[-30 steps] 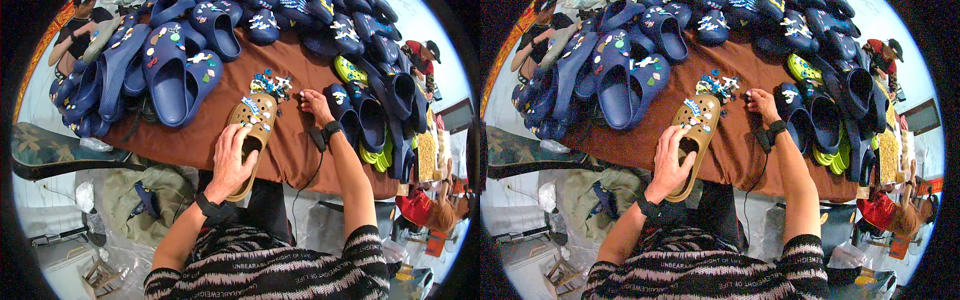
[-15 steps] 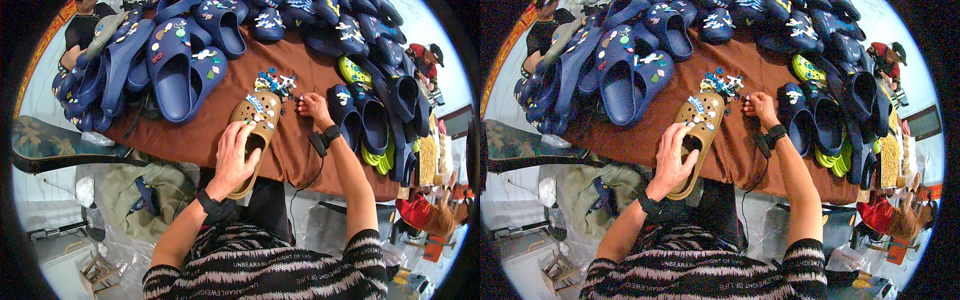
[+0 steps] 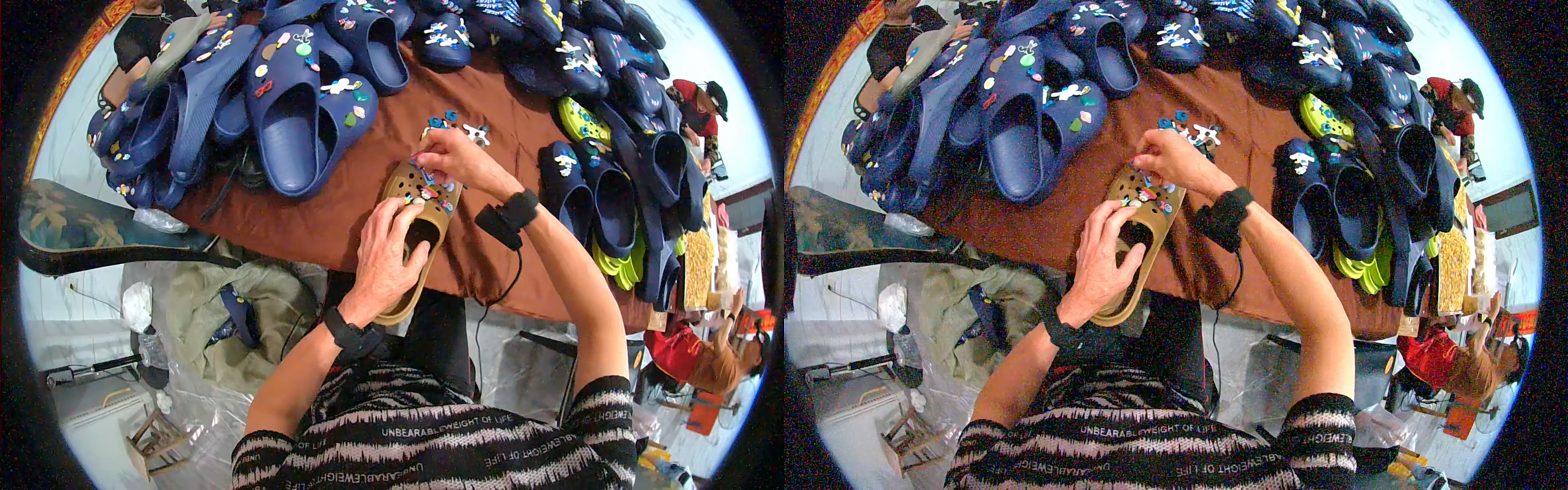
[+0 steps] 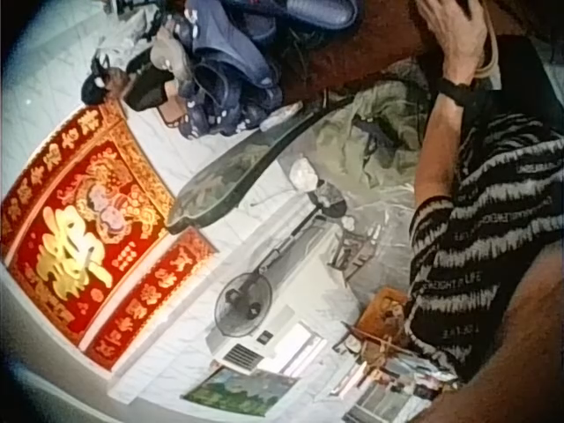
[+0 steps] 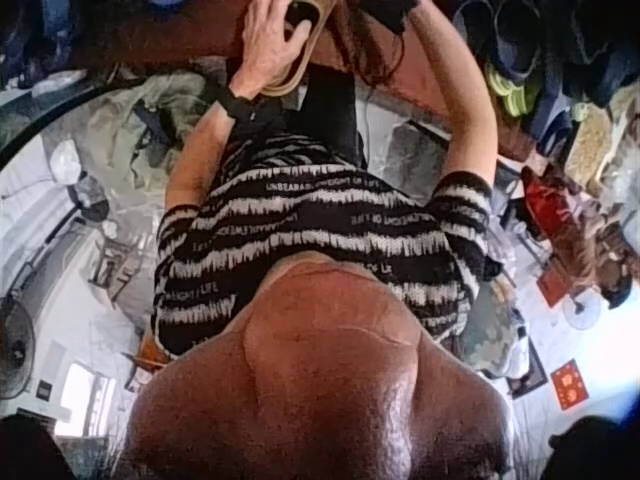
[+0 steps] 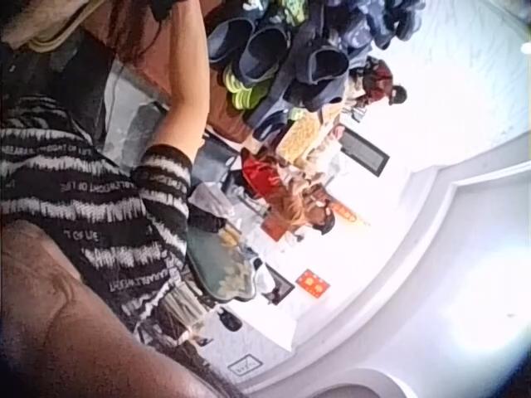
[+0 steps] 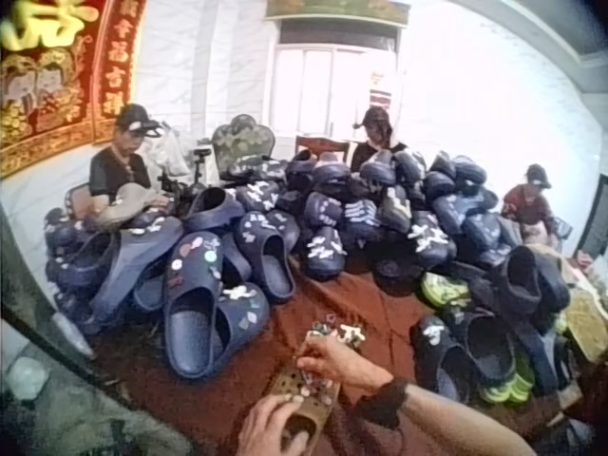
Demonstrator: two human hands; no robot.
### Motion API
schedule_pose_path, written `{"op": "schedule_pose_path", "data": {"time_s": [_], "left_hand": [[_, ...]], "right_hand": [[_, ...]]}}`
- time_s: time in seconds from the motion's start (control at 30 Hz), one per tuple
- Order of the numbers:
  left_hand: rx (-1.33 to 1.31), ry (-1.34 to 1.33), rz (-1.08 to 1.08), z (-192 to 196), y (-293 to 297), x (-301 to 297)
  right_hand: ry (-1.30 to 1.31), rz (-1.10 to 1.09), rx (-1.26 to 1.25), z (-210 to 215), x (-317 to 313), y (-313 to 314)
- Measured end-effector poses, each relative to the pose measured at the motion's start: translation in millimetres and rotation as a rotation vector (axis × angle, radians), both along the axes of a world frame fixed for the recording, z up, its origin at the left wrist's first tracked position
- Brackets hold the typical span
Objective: Applying decorative charms to the holes of foam clogs.
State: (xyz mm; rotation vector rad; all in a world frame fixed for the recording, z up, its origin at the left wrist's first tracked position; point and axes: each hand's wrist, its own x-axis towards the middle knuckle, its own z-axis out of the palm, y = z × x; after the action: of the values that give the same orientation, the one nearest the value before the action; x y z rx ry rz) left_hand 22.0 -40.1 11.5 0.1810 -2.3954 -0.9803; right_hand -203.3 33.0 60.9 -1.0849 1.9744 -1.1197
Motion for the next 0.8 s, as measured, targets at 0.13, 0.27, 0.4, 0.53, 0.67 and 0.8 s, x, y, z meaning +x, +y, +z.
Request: {"op": "schedule_pose_path", "data": {"time_s": [0.13, 0.27, 0.4, 0.53, 0.67, 0.8], "left_hand": [[-0.010, -0.001, -0.006, 0, 0, 1], [-0.009, -0.013, -0.006, 1, 0, 1], [-0.019, -0.010, -0.010, 2, 0, 1], [-0.029, -0.009, -0.009, 0, -1, 1], [-0.045, -0.002, 0.006, -1, -1, 0], [-0.012, -0.026, -0.007, -2, 0, 0]], "right_hand": [[0.091, 0.104, 0.137, 5, 1, -18], [0.162, 0.222, 0.240, 0, -5, -26], [0.292, 0.278, 0.418, 7, -8, -37], [0.517, 0.292, 0.700, 17, 3, -60], [0.766, 0.317, 0.650, 21, 12, -61], [0.860, 0.338, 0.602, 15, 14, -57]]}}
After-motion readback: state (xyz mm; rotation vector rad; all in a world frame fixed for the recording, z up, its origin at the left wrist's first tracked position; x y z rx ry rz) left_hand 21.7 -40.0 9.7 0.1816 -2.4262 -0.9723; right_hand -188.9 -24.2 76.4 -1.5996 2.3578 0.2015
